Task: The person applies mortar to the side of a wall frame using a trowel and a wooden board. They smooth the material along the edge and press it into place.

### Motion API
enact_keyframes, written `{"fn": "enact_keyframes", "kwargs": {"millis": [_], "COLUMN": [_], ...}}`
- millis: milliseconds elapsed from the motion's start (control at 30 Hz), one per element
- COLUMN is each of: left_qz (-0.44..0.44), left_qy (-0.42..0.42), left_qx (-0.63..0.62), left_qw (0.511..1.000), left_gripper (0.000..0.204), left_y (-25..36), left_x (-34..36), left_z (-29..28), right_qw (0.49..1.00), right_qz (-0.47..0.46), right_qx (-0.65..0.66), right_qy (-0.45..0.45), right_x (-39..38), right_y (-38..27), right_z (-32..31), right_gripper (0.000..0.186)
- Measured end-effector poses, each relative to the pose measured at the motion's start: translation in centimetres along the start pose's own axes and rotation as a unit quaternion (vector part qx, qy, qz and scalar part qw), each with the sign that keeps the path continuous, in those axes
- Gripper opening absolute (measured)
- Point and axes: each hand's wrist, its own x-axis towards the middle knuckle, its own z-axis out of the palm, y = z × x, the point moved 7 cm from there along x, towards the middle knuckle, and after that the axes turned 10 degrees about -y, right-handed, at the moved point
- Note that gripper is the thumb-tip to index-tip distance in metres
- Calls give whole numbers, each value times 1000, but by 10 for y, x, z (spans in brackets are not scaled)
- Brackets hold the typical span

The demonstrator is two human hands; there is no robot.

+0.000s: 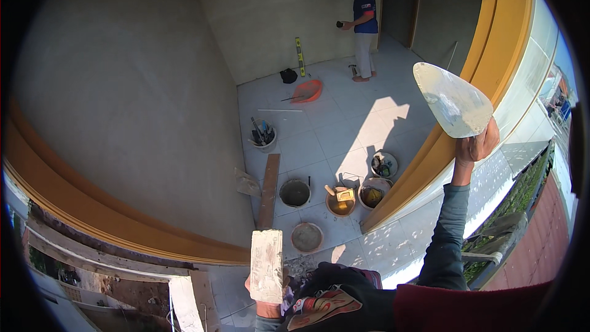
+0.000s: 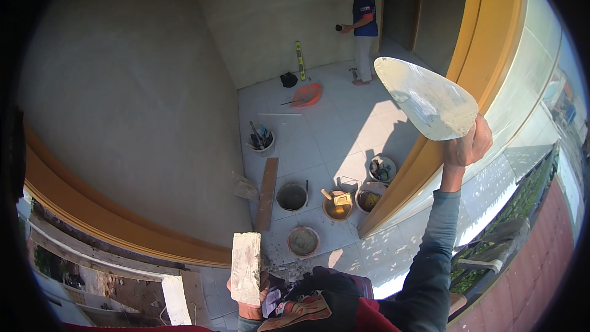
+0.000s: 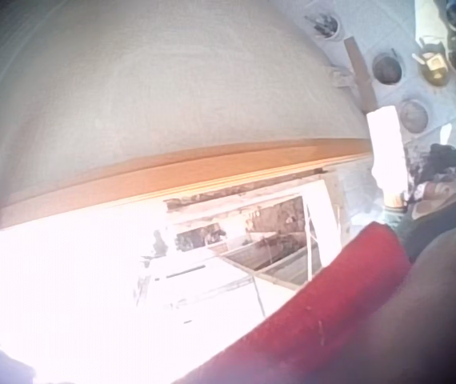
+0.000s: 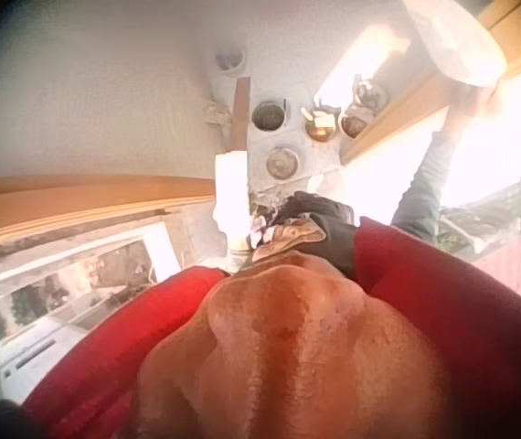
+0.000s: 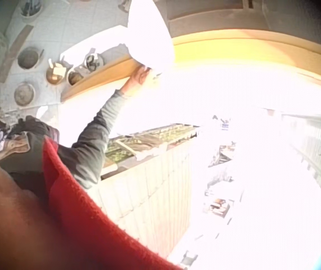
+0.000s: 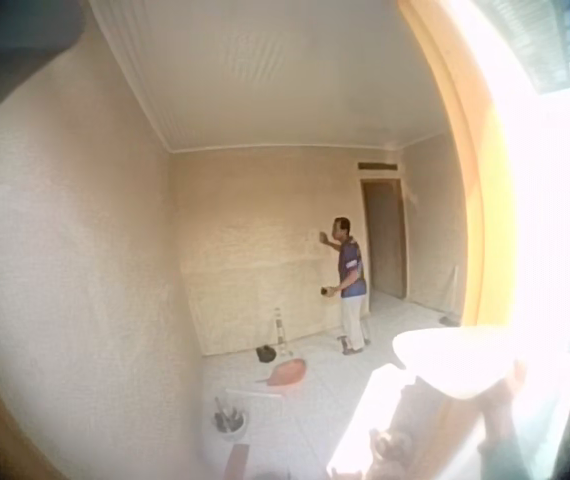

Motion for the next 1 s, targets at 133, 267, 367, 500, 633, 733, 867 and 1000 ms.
{"fn": "enact_keyframes", "kwargs": {"millis": [133, 267, 367, 500, 633, 733, 867, 1000], "left_qz": [-20, -16, -19, -28, -35, -49, -7, -34], "left_qy": [16, 59, 83, 78, 74, 45, 117, 122], "left_qx": [-51, 0, 38, 48, 1, -49, 74, 8], "left_qw": [998, 998, 996, 995, 997, 997, 990, 992], "left_gripper": [50, 53, 53, 52, 51, 50, 49, 48], "left_y": [-3, 0, 1, 2, 0, -4, 4, 0], "left_x": [2, 1, 0, 0, 4, 9, 5, 4], "left_z": [3, -14, -26, -32, -33, -15, -43, -67], "right_qw": [1000, 1000, 1000, 1000, 1000, 1000, 1000, 1000], "right_qz": [-5, -2, -1, 1, 5, -3, 6, 7], "right_qx": [9, 17, 12, 5, 2, -1, -7, -4], "right_qy": [2, 6, 12, 13, 13, 12, 8, 10], "right_x": [0, -3, -2, -1, -4, -1, -1, -5], "right_y": [2, 3, 2, -1, 2, 0, -1, 0], "right_z": [1, 2, 1, -1, 0, -1, -1, -1], "right_gripper": [38, 36, 35, 36, 37, 38, 39, 41]}}
